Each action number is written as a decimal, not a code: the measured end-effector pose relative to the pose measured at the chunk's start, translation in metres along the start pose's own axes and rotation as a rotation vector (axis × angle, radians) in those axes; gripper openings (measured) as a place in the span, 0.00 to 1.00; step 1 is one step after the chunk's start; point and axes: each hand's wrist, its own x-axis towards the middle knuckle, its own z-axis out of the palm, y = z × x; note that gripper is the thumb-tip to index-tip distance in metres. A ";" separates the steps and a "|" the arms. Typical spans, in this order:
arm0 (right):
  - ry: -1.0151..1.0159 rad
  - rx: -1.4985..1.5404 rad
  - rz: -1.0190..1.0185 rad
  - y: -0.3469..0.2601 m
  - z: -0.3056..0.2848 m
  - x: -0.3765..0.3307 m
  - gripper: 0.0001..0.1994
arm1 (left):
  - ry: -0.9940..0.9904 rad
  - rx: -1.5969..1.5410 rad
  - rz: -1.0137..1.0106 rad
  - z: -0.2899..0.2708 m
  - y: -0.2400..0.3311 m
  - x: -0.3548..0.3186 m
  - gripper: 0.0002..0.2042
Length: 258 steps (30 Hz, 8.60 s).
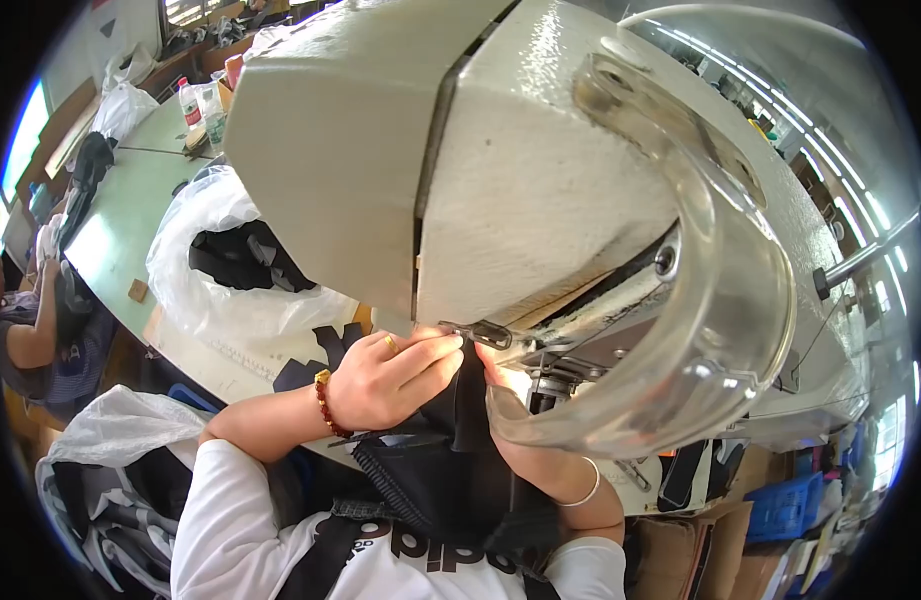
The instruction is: Sewing the upper parts of a black shoe using an industrial sewing machine.
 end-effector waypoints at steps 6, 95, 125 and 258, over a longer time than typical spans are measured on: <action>-0.014 1.217 0.499 0.068 -0.047 0.028 0.18 | 0.042 -0.197 -0.051 0.003 -0.005 -0.004 0.12; 0.270 1.506 0.142 0.085 -0.104 0.088 0.13 | -0.673 -0.566 -0.664 -0.051 -0.041 -0.052 0.09; -0.513 3.056 0.713 0.068 -0.025 0.010 0.21 | -0.054 -0.605 -0.344 -0.020 -0.001 -0.031 0.09; 0.254 3.609 0.693 0.057 -0.021 -0.005 0.37 | -0.113 -0.355 -0.084 -0.022 -0.003 0.000 0.14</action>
